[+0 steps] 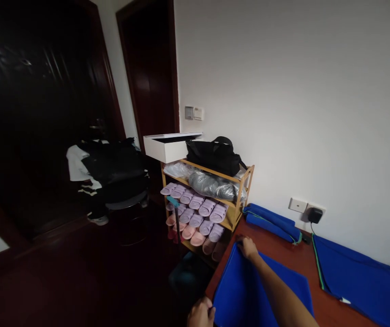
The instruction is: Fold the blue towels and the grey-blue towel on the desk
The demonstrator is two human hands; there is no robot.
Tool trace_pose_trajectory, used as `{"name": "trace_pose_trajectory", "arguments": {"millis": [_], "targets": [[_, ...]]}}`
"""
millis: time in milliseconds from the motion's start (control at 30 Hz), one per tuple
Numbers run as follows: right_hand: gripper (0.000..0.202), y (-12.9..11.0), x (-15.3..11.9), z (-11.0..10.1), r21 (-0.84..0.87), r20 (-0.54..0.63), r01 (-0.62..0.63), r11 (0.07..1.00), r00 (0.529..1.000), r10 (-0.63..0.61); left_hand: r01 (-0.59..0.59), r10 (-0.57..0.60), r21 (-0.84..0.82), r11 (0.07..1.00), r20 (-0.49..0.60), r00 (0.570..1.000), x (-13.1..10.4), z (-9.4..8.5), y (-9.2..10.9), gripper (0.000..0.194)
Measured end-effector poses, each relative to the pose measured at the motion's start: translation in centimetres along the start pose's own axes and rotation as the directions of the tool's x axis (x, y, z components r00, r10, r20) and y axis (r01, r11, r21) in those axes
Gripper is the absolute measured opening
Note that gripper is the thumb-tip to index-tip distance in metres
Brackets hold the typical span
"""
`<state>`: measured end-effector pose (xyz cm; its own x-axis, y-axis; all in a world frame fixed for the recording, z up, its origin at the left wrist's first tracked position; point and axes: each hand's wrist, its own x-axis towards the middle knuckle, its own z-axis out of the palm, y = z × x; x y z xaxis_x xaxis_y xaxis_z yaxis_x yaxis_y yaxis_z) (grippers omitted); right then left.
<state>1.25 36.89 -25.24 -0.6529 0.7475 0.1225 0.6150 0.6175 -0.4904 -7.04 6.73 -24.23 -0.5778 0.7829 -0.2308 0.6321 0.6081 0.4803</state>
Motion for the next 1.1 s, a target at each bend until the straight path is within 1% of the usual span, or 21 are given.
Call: {"name": "trace_pose_trajectory", "arguments": {"millis": [67, 100, 167, 200, 267, 333, 367, 433, 467, 533, 600, 667, 700, 767, 833, 900, 967, 1000, 1100], "targets": [[0.016, 0.0, -0.2, -0.9, 0.05, -0.008, -0.009, 0.999, 1.0, 0.01, -0.013, 0.013, 0.009, 1.0, -0.006, 1.0, 0.1, 0.2, -0.1, 0.019], [0.013, 0.0, -0.4, -1.7, 0.083, -0.012, -0.013, 0.996, 1.0, 0.014, -0.03, 0.031, 0.018, 0.999, -0.02, 0.999, 0.0, 0.2, -0.1, 0.02], [0.009, 0.2, -1.1, -3.9, 0.152, -0.021, 0.003, 0.988, 1.0, 0.0, -0.077, 0.078, 0.013, 0.997, -0.053, 0.996, -0.1, -0.1, 0.0, 0.022], [0.01, 0.3, -1.6, -5.4, 0.187, -0.029, 0.015, 0.982, 1.0, -0.009, -0.098, 0.097, -0.01, 0.995, -0.068, 0.993, -0.2, -0.4, 0.2, 0.023], [0.017, 0.7, -3.1, -9.0, 0.25, -0.06, 0.041, 0.967, 0.998, -0.027, -0.145, 0.136, -0.08, 0.986, -0.107, 0.985, -0.5, -1.4, 0.8, 0.024], [0.028, 1.2, -5.5, -13.2, 0.296, -0.102, 0.07, 0.953, 0.994, -0.041, -0.206, 0.18, -0.141, 0.968, -0.178, 0.967, -1.0, -3.1, 1.7, 0.025], [0.034, 1.4, -7.0, -15.5, 0.317, -0.125, 0.087, 0.944, 0.991, -0.049, -0.253, 0.213, -0.159, 0.954, -0.23, 0.949, -1.3, -4.1, 2.3, 0.025], [0.043, 1.6, -10.6, -20.3, 0.372, -0.174, 0.133, 0.919, 0.982, -0.071, -0.373, 0.3, -0.167, 0.913, -0.348, 0.888, -2.3, -6.4, 3.7, 0.024], [0.045, 1.6, -12.7, -22.7, 0.405, -0.196, 0.157, 0.901, 0.977, -0.083, -0.437, 0.344, -0.161, 0.885, -0.408, 0.846, -2.9, -7.7, 4.6, 0.023], [0.044, 1.2, -17.1, -27.1, 0.463, -0.228, 0.196, 0.864, 0.969, -0.098, -0.555, 0.429, -0.121, 0.823, -0.509, 0.746, -4.6, -10.1, 6.5, 0.026], [0.041, 0.7, -21.5, -30.9, 0.483, -0.252, 0.208, 0.85, 0.963, -0.093, -0.646, 0.509, -0.049, 0.762, -0.571, 0.644, -6.5, -12.5, 8.7, 0.031], [0.04, 0.2, -25.4, -33.8, 0.483, -0.288, 0.203, 0.852, 0.955, -0.065, -0.714, 0.598, 0.039, 0.699, -0.579, 0.554, -8.4, -14.7, 11.1, 0.034], [0.041, 0.0, -27.1, -34.9, 0.483, -0.313, 0.198, 0.853, 0.949, -0.043, -0.738, 0.637, 0.081, 0.67, -0.573, 0.515, -9.2, -15.7, 12.3, 0.034], [0.043, -0.2, -30.0, -36.4, 0.481, -0.373, 0.181, 0.858, 0.928, 0.013, -0.77, 0.696, 0.148, 0.621, -0.556, 0.455, -10.5, -17.5, 14.6, 0.034], [0.044, -0.2, -32.2, -37.2, 0.472, -0.436, 0.17, 0.865, 0.898, 0.061, -0.787, 0.73, 0.191, 0.587, -0.545, 0.412, -11.4, -18.9, 16.7, 0.033], [0.043, -0.1, -34.0, -37.7, 0.466, -0.488, 0.178, 0.867, 0.869, 0.084, -0.802, 0.753, 0.217, 0.556, -0.539, 0.377, -11.9, -19.7, 18.4, 0.033], [0.041, 0.1, -35.5, -38.2, 0.461, -0.52, 0.193, 0.866, 0.85, 0.088, -0.814, 0.767, 0.23, 0.533, -0.536, 0.351, -12.2, -20.1, 19.7, 0.032], [0.041, 0.1, -36.1, -38.4, 0.459, -0.529, 0.197, 0.867, 0.844, 0.089, -0.818, 0.771, 0.23, 0.527, -0.534, 0.347, -12.5, -20.2, 20.3, 0.031], [0.04, 0.4, -38.0, -38.8, 0.451, -0.544, 0.193, 0.872, 0.833, 0.097, -0.828, 0.769, 0.198, 0.525, -0.528, 0.361, -13.3, -20.1, 21.7, 0.03]]}}
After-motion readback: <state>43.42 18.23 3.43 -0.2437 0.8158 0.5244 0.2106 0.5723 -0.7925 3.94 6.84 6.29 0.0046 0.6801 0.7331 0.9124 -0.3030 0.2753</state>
